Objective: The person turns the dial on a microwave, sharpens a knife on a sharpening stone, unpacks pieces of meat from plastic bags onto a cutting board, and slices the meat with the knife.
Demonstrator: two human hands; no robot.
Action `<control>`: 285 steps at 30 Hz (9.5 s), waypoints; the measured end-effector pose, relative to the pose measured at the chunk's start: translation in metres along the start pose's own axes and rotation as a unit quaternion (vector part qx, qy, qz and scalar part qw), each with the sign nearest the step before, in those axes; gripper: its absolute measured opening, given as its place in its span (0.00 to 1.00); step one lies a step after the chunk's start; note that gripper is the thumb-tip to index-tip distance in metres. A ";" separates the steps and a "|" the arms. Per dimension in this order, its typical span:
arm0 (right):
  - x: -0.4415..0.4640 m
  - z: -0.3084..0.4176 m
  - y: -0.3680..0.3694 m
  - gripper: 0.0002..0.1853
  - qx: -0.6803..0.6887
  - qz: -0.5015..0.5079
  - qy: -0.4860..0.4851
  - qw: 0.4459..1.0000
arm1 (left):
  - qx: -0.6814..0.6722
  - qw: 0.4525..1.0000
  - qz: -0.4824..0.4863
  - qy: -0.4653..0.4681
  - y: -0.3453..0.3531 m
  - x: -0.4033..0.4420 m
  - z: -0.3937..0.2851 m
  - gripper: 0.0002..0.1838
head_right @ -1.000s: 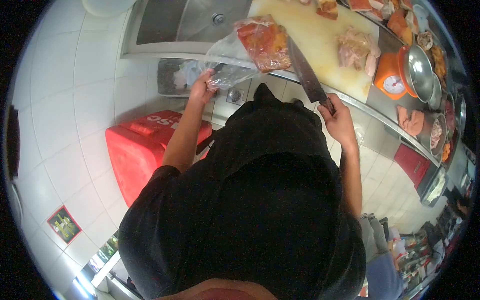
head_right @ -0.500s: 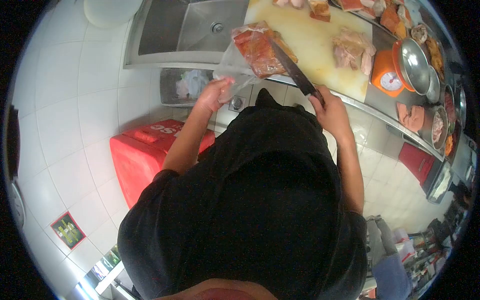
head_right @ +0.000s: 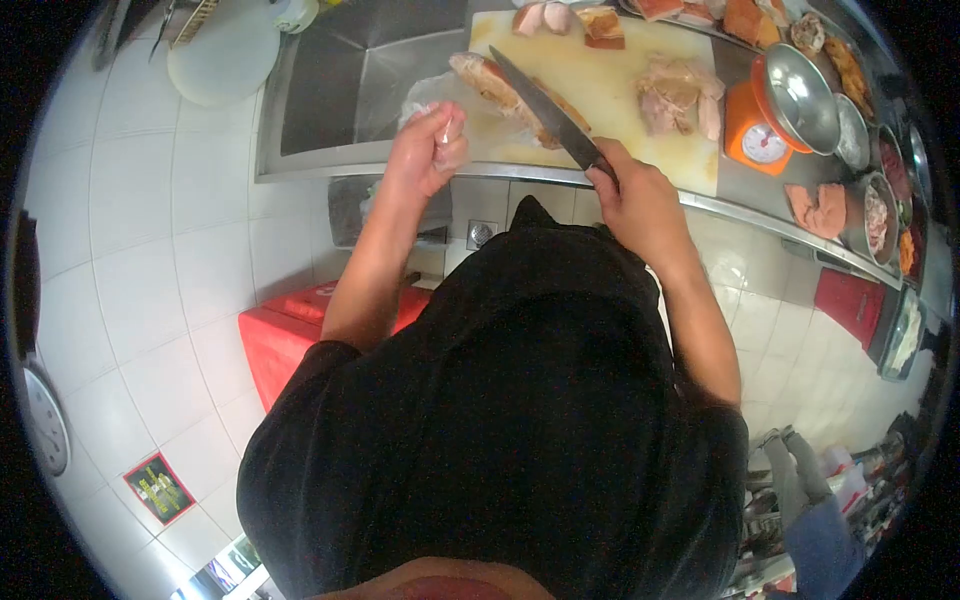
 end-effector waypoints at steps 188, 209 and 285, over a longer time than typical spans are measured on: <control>-0.069 -0.123 0.004 0.20 0.144 0.089 0.081 0.982 | 0.120 0.982 -0.033 -0.139 -0.047 0.084 0.155 0.06; -0.050 -0.151 -0.028 0.20 0.198 -0.018 0.081 0.977 | 0.165 0.983 0.036 -0.073 0.034 -0.012 0.054 0.07; -0.070 -0.096 -0.021 0.24 0.149 0.014 0.009 0.989 | 0.040 0.992 -0.019 0.121 0.070 0.013 -0.034 0.05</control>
Point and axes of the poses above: each hand's wrist, its own x-axis towards the middle knuckle, its own y-axis out of the palm, z = x × y, the point moved 5 cm from there along x, towards the middle knuckle, and after that the axes turned 6 degrees about z, right-handed, at the moved point
